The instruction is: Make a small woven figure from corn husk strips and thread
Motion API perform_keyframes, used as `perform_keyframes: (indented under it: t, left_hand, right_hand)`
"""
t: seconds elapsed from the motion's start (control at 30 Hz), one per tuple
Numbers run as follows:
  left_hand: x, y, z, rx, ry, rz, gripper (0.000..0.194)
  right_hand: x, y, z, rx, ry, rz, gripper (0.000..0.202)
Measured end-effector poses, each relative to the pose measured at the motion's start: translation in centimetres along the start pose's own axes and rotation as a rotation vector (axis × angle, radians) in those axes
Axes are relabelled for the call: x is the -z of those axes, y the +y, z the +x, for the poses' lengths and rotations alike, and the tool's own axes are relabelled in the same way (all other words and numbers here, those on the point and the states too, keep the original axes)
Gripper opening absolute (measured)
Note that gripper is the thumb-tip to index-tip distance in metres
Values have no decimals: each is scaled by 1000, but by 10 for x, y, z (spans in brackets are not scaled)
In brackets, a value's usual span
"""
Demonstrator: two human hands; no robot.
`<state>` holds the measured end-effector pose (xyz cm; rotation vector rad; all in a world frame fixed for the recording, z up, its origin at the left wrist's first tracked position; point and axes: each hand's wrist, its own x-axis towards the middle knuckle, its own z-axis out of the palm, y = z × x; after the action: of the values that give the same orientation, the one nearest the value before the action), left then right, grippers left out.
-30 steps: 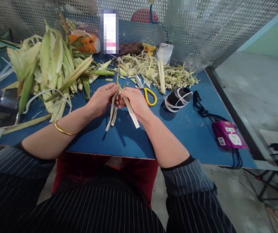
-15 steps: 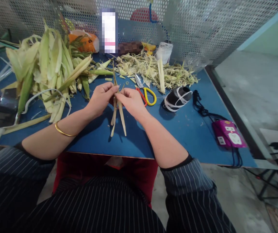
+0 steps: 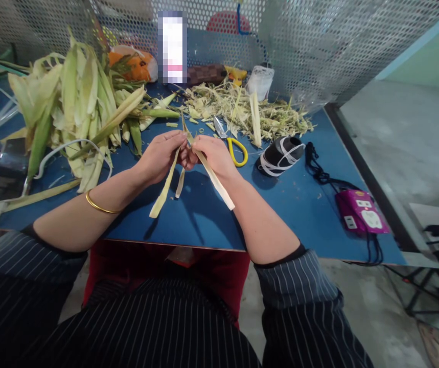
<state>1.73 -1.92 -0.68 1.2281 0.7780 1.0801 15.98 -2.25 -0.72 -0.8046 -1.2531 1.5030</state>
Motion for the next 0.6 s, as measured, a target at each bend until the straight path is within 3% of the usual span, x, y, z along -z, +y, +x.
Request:
perform_keyframes:
  t: [0.13, 0.3, 0.6]
  left_hand:
    - [2, -1, 2, 49, 63, 27, 34]
    - [3, -3, 4, -37, 210, 123, 39]
    - [1, -1, 2, 7, 100, 174, 41]
  right_hand:
    - [-4, -3, -3, -20, 46, -82, 30]
    - [-11, -5, -8, -48, 72, -200, 30]
    - [-7, -4, -6, 48, 53, -294, 34]
